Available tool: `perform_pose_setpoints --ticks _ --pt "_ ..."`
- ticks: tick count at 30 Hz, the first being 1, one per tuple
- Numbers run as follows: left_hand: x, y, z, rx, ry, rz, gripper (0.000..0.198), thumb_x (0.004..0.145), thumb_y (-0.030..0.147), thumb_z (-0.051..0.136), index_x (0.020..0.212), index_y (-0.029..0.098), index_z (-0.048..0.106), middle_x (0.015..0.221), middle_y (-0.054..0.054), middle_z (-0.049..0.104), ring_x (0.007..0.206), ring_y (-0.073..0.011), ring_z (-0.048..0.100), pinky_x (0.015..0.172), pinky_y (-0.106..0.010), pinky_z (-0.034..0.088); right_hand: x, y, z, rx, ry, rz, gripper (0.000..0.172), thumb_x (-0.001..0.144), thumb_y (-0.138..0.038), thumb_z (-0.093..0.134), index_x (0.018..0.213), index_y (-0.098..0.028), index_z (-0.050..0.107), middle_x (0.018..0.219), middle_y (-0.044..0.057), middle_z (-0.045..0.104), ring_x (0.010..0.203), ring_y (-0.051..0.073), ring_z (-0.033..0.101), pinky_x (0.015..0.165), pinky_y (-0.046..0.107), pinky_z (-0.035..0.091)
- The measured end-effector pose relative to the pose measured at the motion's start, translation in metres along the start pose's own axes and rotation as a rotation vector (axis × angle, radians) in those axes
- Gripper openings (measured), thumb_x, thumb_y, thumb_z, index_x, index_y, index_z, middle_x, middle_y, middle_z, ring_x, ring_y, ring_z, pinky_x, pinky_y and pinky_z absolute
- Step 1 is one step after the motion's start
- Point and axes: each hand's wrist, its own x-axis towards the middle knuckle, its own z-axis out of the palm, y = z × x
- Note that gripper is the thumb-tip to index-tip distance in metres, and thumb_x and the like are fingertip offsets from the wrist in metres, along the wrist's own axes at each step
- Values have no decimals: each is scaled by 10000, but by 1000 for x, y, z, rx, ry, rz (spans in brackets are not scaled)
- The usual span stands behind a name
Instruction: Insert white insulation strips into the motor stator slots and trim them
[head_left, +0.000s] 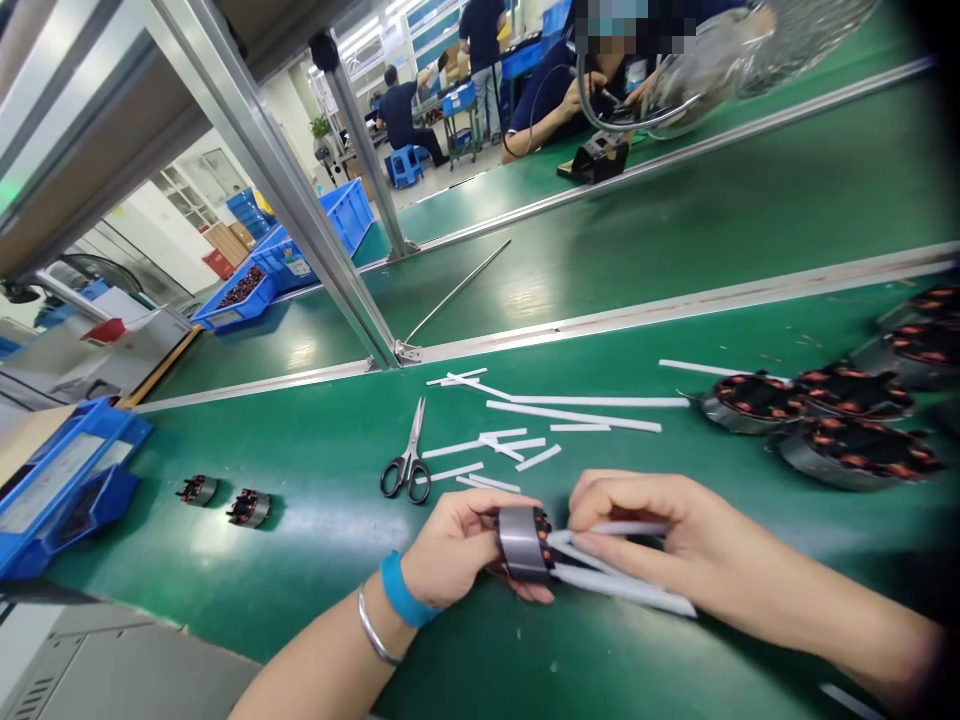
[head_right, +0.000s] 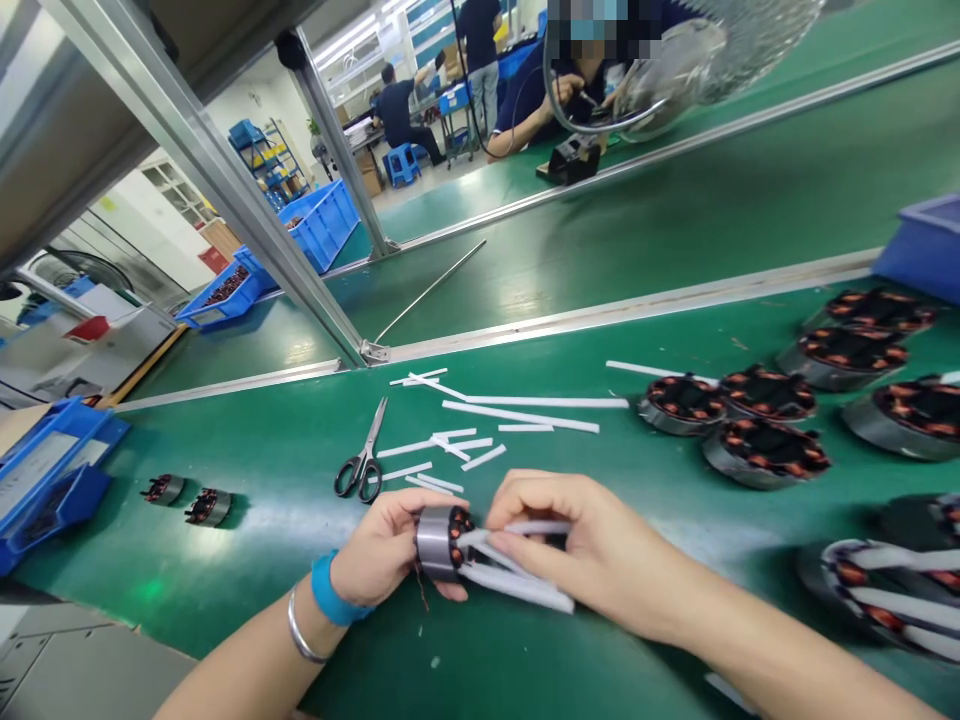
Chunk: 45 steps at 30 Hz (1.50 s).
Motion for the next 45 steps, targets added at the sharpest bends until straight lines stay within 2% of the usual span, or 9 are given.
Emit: perform_pose_setpoints --ticks 5,11,15,21,26,30,34,38,45 --pt "-5 4 4 -35 -45 -34 565 566 202 794 1110 132 655 793 -74 719 645 -199 718 546 -211 559 1 5 22 74 201 71 264 711 -419 629 581 -197 572 546 12 566 511 139 521 492 254 434" --pt "-5 3 9 132 104 -49 700 590 407 830 1168 81 604 744 -79 687 572 -173 687 494 -206 530 2 16 27 82 249 -12 114 679 -275 598 611 -183 609 693 29 626 588 138 575 538 244 456" --pt "-9 3 15 239 198 29 623 624 469 798 1093 95 628 848 -102 703 614 -168 679 548 -260 566 0 10 30 46 281 33 45 636 -168 555 634 -182 598 611 -13 621 569 118 551 550 226 437" --pt "-8 6 14 365 159 68 467 729 441 715 1040 103 631 751 -74 700 555 -147 643 504 -231 521 1 11 34 12 344 46 69 621 -123 559 637 -166 611 599 -30 593 548 89 510 513 193 392" --pt "-11 4 16 553 197 234 183 733 180 626 881 90 687 750 -63 710 649 -131 660 593 -188 508 -3 16 34 64 279 -9 80 666 -223 610 689 -168 663 768 29 641 659 128 575 574 228 432" --pt "-11 0 17 598 271 278 222 655 109 603 842 64 712 748 -81 720 652 -126 652 595 -184 497 -5 22 32 148 161 -8 240 757 -378 624 641 -170 644 749 60 650 660 159 605 589 263 478" --pt "-9 -4 11 441 207 180 329 627 107 630 939 39 709 779 -106 722 638 -116 648 592 -186 497 2 21 28 151 87 57 379 701 -551 698 586 -193 650 780 90 668 669 193 623 582 289 513" --pt "-11 -1 7 287 186 172 269 613 97 667 874 53 714 701 -62 691 582 -76 618 564 -156 484 5 14 30 152 93 50 491 642 -657 698 497 -199 595 660 93 644 568 187 577 483 288 464" --pt "-12 13 -8 104 -116 -83 527 505 358 857 931 74 730 658 -41 668 562 -117 650 546 -220 552 -1 8 25 100 -2 75 482 708 -617 658 509 -185 580 689 78 628 587 162 573 514 268 445"
